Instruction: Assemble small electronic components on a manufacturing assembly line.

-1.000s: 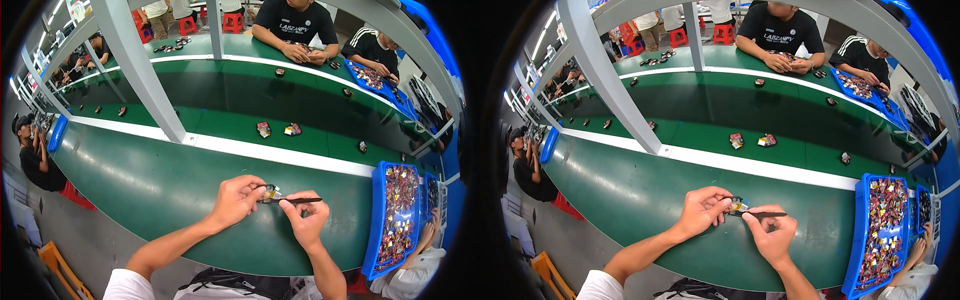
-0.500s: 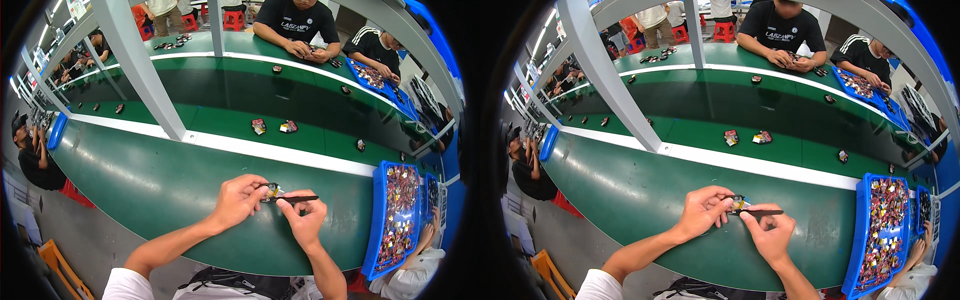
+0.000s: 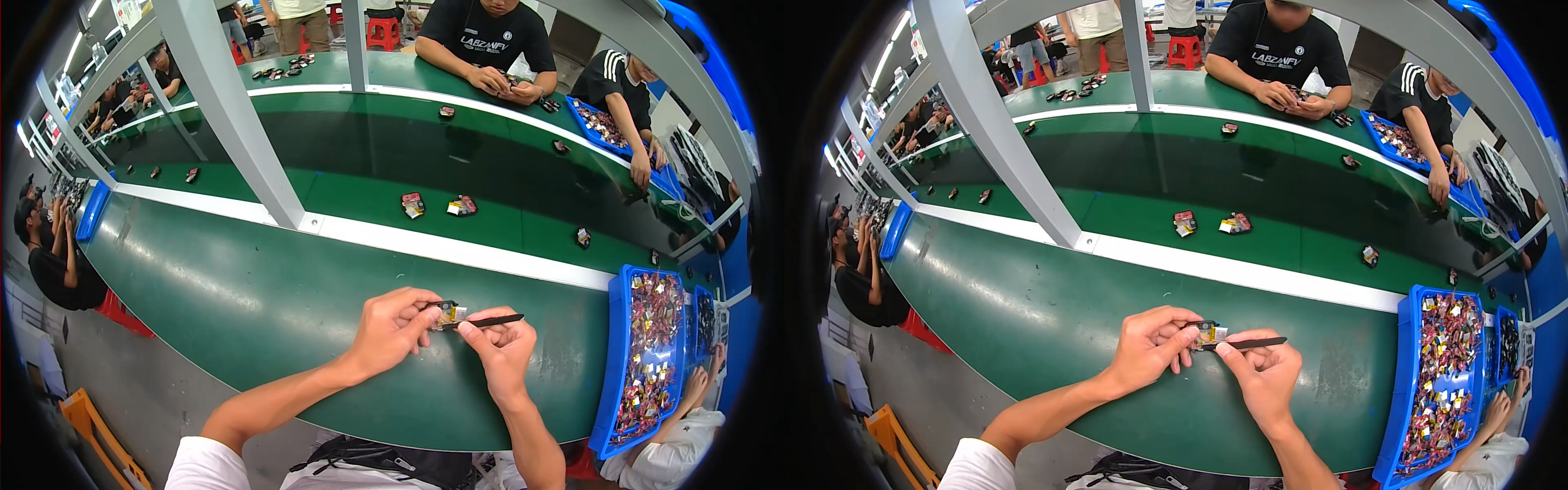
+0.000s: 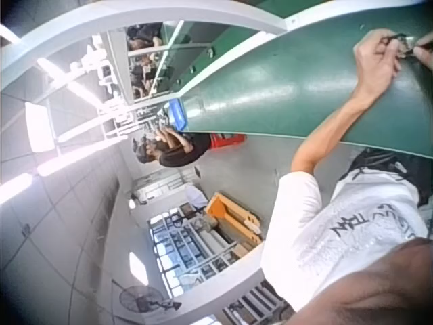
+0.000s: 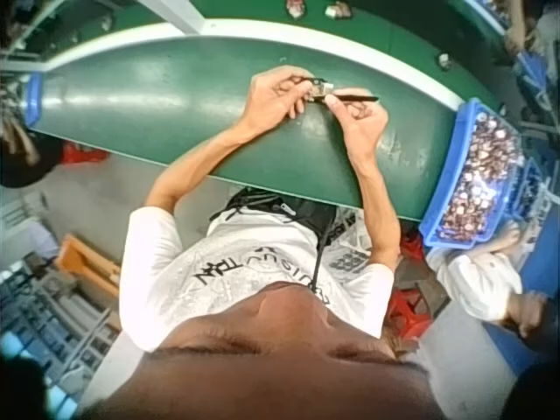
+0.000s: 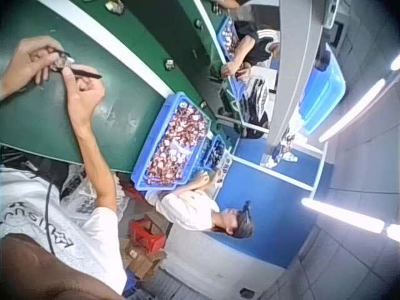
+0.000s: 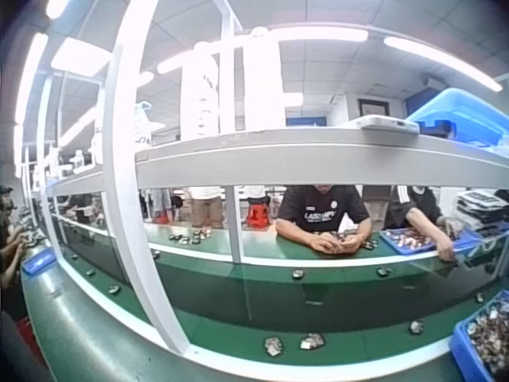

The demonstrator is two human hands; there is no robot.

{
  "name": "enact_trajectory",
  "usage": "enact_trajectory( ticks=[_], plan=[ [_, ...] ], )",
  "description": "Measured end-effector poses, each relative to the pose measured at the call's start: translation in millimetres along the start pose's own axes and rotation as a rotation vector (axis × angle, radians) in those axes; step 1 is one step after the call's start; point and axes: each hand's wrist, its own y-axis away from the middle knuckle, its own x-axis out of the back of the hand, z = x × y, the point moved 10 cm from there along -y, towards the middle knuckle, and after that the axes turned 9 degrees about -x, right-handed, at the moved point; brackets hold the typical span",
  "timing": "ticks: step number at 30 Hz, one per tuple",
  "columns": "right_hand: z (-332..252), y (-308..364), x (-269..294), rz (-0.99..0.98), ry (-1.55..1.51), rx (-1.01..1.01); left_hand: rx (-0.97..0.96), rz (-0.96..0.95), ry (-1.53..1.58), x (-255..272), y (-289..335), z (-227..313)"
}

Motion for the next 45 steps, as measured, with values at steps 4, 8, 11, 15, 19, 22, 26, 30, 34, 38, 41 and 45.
enact_trajectory(
  ticks=[4,8,11,15,19,22,26,30,34,38,41,45],
  plan=[
    [-4.8,1.4,-1.1,0.003,-0.003,0.053,0.104,-0.019,0.111,-0.2,-0.3,-15.4],
    [-9.8,5.3,-0.1,0.011,0.027,0.116,0.164,-0.073,0.147,-4.7,0.8,-19.7],
    [-18.4,10.1,-0.3,0.033,0.062,0.21,0.17,-0.094,0.172,-6.7,1.2,-19.2],
    [-35.3,19.7,-2.6,0.074,0.245,0.422,0.177,-0.11,0.193,-7.8,0.8,-18.0],
    [-42.3,24.0,-7.1,0.069,0.3,0.496,0.175,-0.116,0.228,-8.0,0.5,-18.0],
    [-40.5,23.4,-10.1,0.033,0.333,0.474,0.177,-0.121,0.239,-8.5,0.7,-16.6],
    [-42.3,23.5,-8.8,0.051,0.31,0.521,0.172,-0.126,0.25,-9.5,-0.5,-15.2],
    [-50.8,27.3,-15.0,0.012,0.378,0.587,0.178,-0.133,0.257,-8.9,-1.7,-14.3],
    [-51.4,27.7,-16.4,0.01,0.365,0.586,0.174,-0.14,0.255,-8.0,-1.5,-16.5],
    [-50.5,29.4,-17.3,0.006,0.363,0.61,0.176,-0.118,0.254,-8.0,-0.2,-16.3],
    [-50.2,30.9,-18.5,0.007,0.37,0.624,0.176,-0.108,0.239,-6.5,0.2,-17.4],
    [-40.6,25.6,-14.5,0.051,0.319,0.484,0.182,-0.098,0.23,-5.6,1.4,-19.2]
  ],
)
